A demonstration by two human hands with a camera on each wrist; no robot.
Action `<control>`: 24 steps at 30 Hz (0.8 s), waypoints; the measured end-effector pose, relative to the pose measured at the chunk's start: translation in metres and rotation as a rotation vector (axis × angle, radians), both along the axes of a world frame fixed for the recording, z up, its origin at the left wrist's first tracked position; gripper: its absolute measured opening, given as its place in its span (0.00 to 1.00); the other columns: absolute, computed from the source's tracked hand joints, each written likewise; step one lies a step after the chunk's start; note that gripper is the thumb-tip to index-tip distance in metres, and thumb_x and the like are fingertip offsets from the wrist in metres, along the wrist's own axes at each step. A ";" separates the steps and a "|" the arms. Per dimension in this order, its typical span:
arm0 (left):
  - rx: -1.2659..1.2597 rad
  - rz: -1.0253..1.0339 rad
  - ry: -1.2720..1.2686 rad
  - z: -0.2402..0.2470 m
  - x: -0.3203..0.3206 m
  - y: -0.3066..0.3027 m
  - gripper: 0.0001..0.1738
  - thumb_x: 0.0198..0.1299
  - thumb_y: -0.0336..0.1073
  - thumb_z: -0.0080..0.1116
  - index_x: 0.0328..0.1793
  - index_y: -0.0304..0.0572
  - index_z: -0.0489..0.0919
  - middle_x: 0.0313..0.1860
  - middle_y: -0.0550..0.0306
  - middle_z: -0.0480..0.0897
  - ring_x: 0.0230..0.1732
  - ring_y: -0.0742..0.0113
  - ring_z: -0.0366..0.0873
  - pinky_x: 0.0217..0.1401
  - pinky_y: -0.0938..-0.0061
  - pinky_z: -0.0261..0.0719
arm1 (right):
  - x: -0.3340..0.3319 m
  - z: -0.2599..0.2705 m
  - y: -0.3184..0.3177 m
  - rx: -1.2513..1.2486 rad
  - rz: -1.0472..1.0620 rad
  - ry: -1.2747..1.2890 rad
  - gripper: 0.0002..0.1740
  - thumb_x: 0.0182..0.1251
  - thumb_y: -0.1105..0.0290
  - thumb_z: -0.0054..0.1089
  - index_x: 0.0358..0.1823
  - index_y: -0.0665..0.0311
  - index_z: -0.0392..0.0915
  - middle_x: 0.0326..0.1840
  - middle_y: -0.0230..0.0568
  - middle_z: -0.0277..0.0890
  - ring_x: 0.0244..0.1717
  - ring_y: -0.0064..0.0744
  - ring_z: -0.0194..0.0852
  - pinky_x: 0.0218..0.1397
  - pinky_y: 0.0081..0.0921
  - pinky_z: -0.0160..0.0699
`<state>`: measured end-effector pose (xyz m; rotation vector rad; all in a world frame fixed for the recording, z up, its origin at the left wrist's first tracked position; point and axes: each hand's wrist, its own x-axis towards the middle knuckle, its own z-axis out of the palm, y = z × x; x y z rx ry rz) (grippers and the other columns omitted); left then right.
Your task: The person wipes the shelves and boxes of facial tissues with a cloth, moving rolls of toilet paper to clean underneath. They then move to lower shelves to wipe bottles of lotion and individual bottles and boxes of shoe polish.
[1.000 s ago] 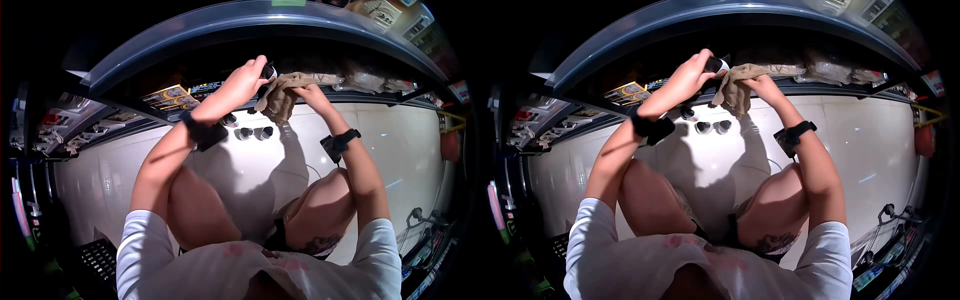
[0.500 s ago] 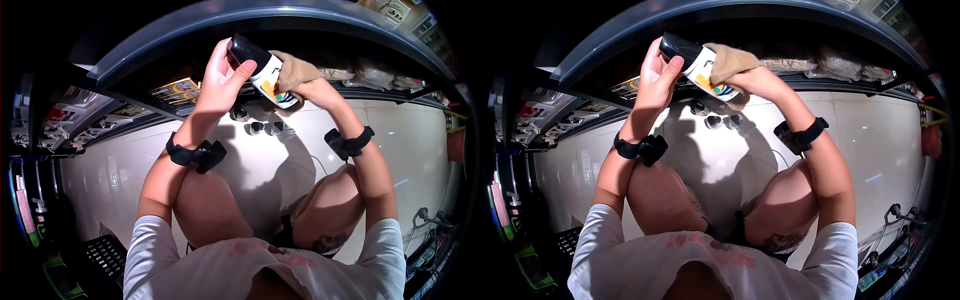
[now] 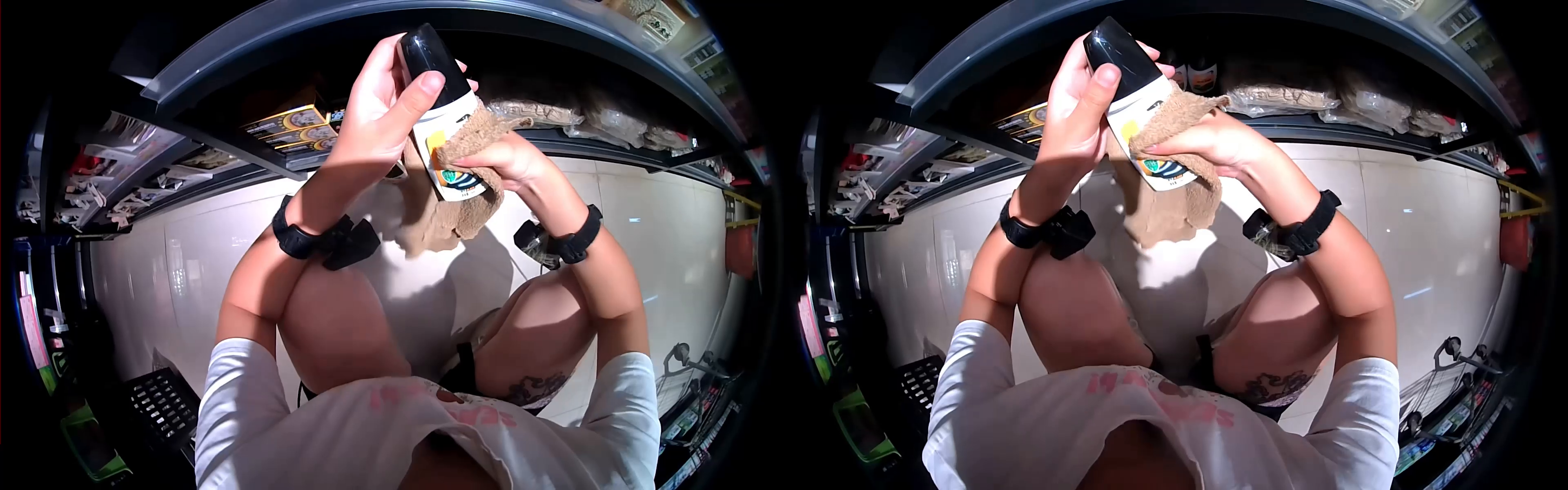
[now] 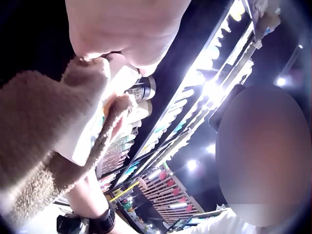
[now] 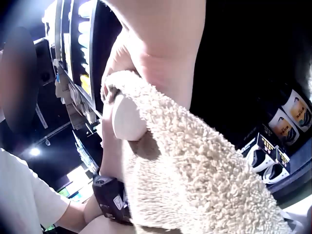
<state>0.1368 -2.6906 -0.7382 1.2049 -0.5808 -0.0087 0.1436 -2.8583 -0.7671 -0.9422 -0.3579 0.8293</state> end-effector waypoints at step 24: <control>0.062 0.370 -0.019 0.018 -0.021 -0.008 0.14 0.56 0.24 0.52 0.47 0.36 0.64 0.31 0.58 0.72 0.33 0.75 0.73 0.31 0.82 0.74 | -0.006 -0.011 0.002 0.097 -0.087 -0.185 0.24 0.58 0.74 0.58 0.57 0.68 0.64 0.51 0.43 0.70 0.51 0.31 0.71 0.55 0.27 0.71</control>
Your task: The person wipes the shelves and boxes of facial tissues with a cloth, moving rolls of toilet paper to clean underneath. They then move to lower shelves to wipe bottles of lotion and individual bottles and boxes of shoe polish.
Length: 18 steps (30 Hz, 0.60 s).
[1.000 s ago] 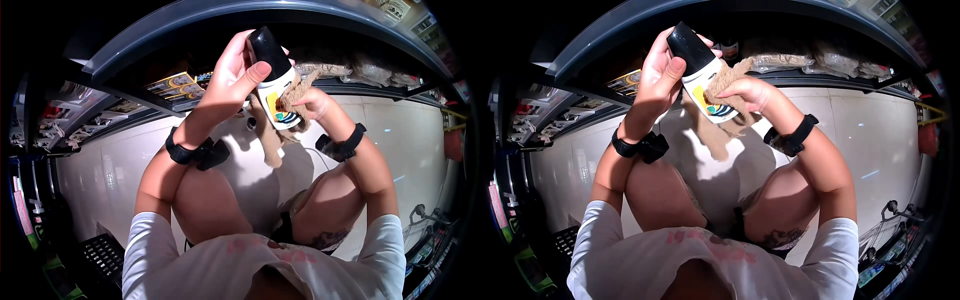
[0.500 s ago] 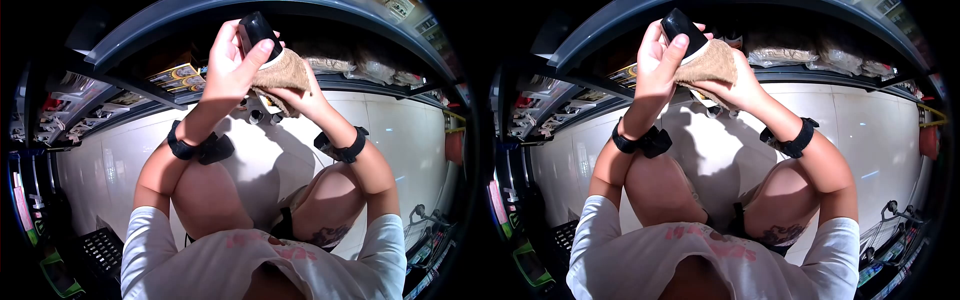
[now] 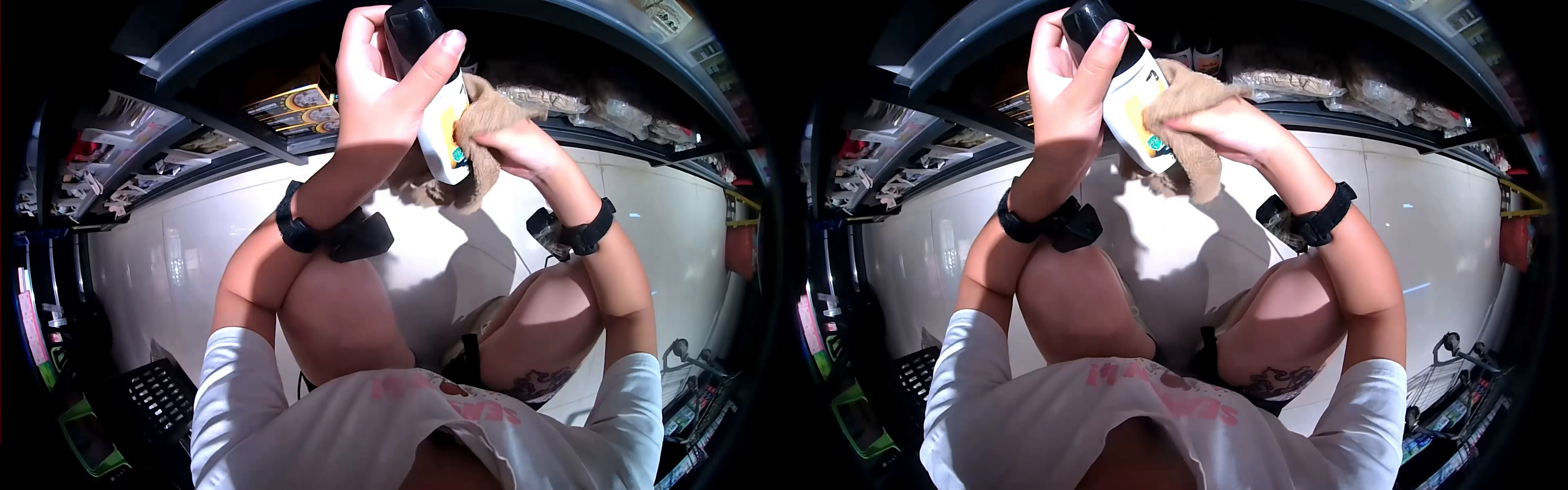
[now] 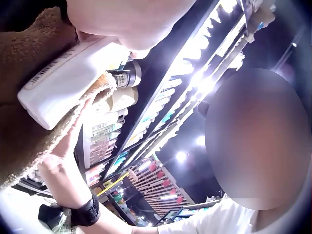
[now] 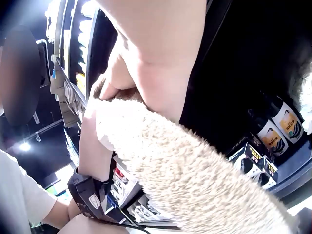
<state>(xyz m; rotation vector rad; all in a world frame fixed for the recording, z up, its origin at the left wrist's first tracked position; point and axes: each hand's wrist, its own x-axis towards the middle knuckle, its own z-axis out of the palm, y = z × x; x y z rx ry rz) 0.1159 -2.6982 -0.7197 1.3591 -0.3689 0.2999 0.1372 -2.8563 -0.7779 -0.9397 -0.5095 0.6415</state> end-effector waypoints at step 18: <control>-0.430 -0.388 0.174 -0.007 -0.008 -0.007 0.17 0.65 0.35 0.38 0.58 0.36 0.58 0.46 0.50 0.71 0.43 0.68 0.75 0.42 0.75 0.76 | -0.004 0.000 0.007 0.360 0.184 0.227 0.26 0.69 0.56 0.41 0.61 0.65 0.57 0.58 0.40 0.65 0.58 0.32 0.65 0.60 0.30 0.67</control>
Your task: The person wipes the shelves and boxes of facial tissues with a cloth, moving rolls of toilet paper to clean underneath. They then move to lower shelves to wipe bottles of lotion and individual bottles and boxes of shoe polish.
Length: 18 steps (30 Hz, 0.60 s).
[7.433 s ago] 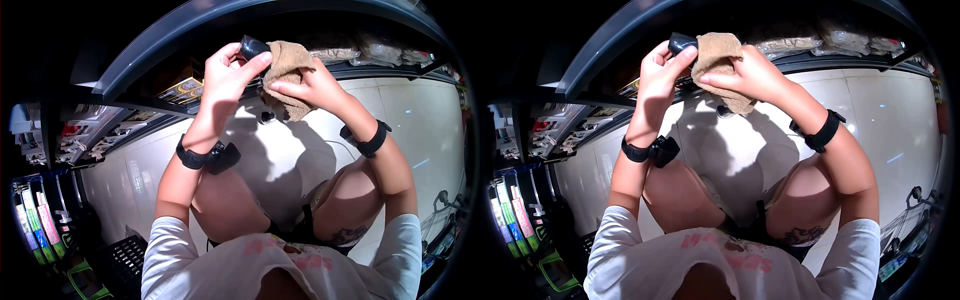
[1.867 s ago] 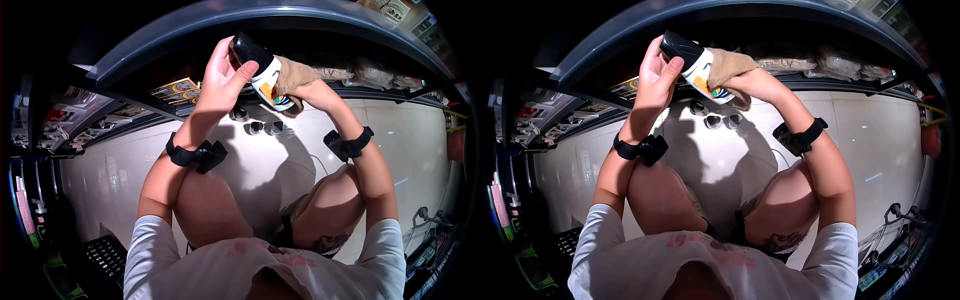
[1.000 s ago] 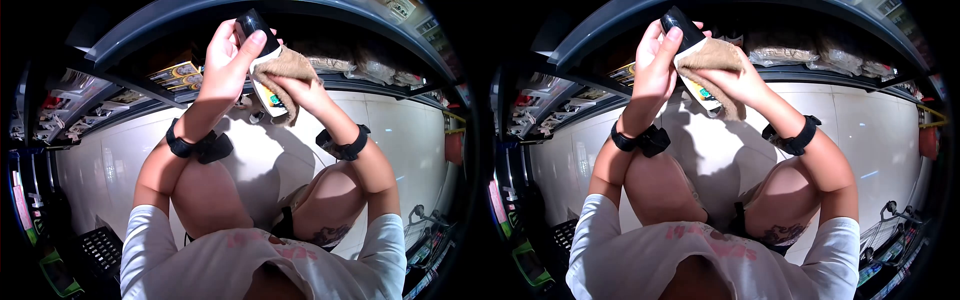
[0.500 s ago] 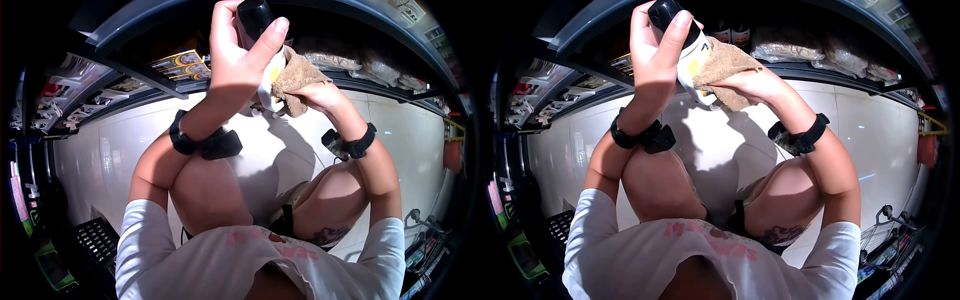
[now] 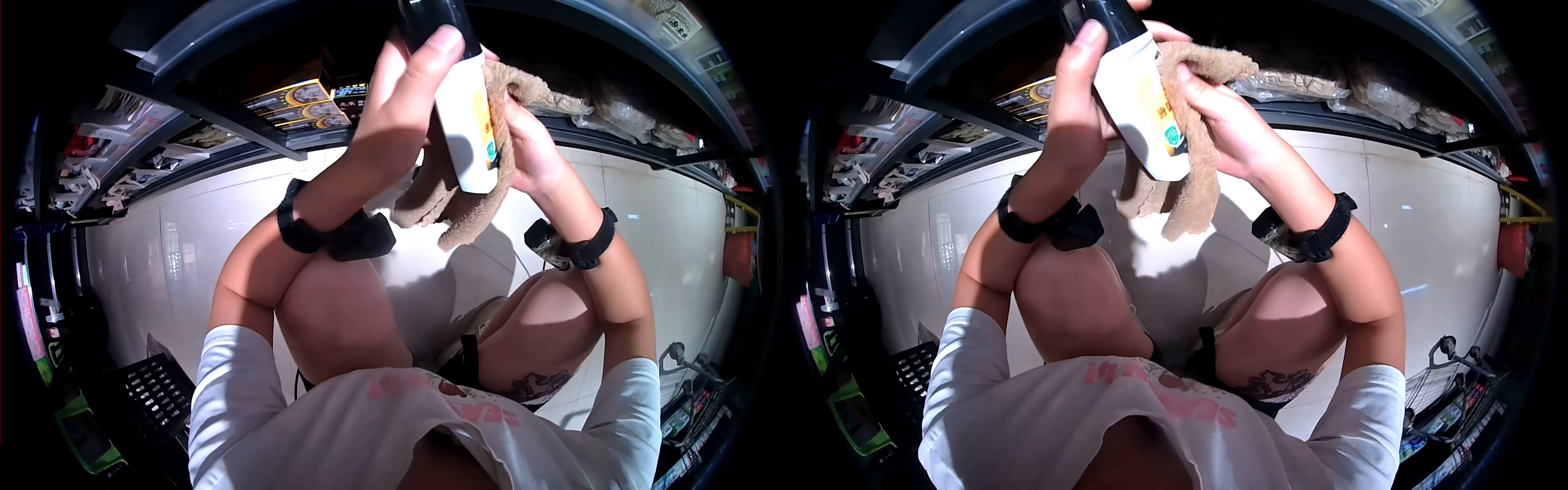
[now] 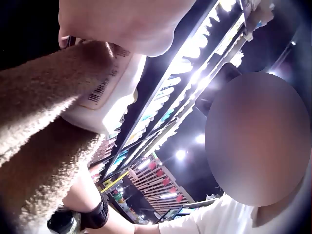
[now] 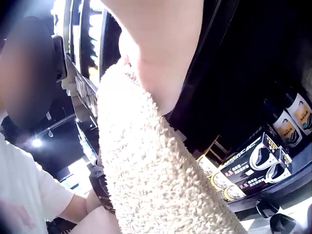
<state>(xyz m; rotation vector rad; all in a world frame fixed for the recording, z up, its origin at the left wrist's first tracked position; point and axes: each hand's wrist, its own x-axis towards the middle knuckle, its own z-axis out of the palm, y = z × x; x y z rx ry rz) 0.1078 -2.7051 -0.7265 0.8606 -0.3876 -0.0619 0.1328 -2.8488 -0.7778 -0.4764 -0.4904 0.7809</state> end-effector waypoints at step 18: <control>0.472 0.204 -0.083 -0.001 0.010 0.013 0.14 0.59 0.25 0.44 0.53 0.32 0.64 0.40 0.52 0.75 0.35 0.70 0.77 0.37 0.78 0.76 | -0.004 0.023 -0.004 -0.679 -0.455 -0.457 0.19 0.53 0.67 0.59 0.46 0.68 0.72 0.36 0.34 0.74 0.39 0.21 0.71 0.45 0.21 0.70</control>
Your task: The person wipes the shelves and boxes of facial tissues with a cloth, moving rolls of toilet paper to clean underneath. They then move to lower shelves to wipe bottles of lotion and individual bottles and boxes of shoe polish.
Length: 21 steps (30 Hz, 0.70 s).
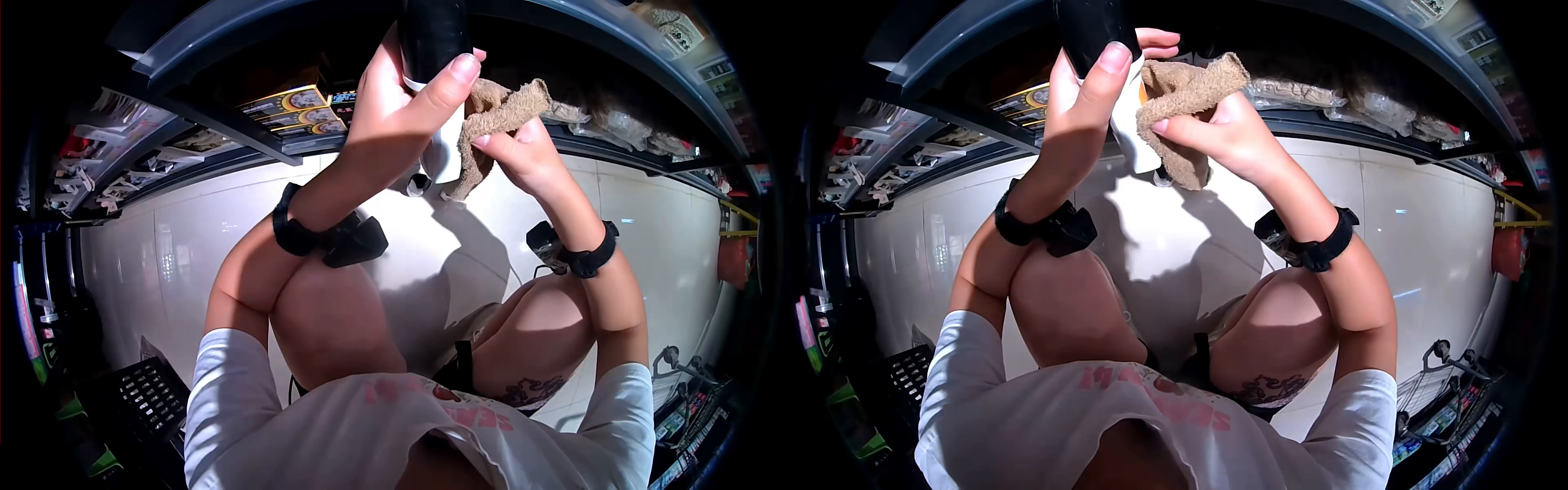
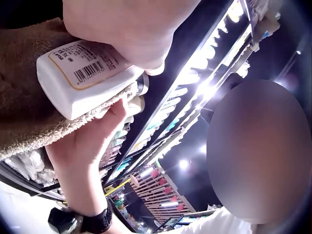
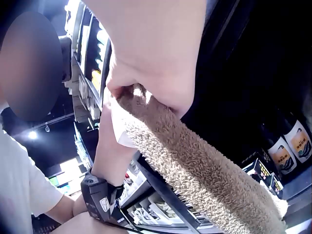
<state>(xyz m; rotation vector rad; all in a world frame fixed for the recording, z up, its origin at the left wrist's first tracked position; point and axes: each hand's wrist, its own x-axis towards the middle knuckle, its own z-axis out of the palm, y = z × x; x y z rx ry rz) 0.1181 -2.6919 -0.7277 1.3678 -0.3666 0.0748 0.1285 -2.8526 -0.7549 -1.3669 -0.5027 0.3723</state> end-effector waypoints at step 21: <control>-0.119 -0.158 0.057 -0.008 0.007 0.003 0.25 0.64 0.47 0.41 0.49 0.27 0.70 0.51 0.41 0.73 0.54 0.60 0.72 0.57 0.69 0.71 | -0.005 0.011 0.005 -0.175 -0.257 -0.134 0.13 0.60 0.74 0.49 0.47 0.68 0.73 0.43 0.36 0.76 0.44 0.22 0.72 0.47 0.21 0.71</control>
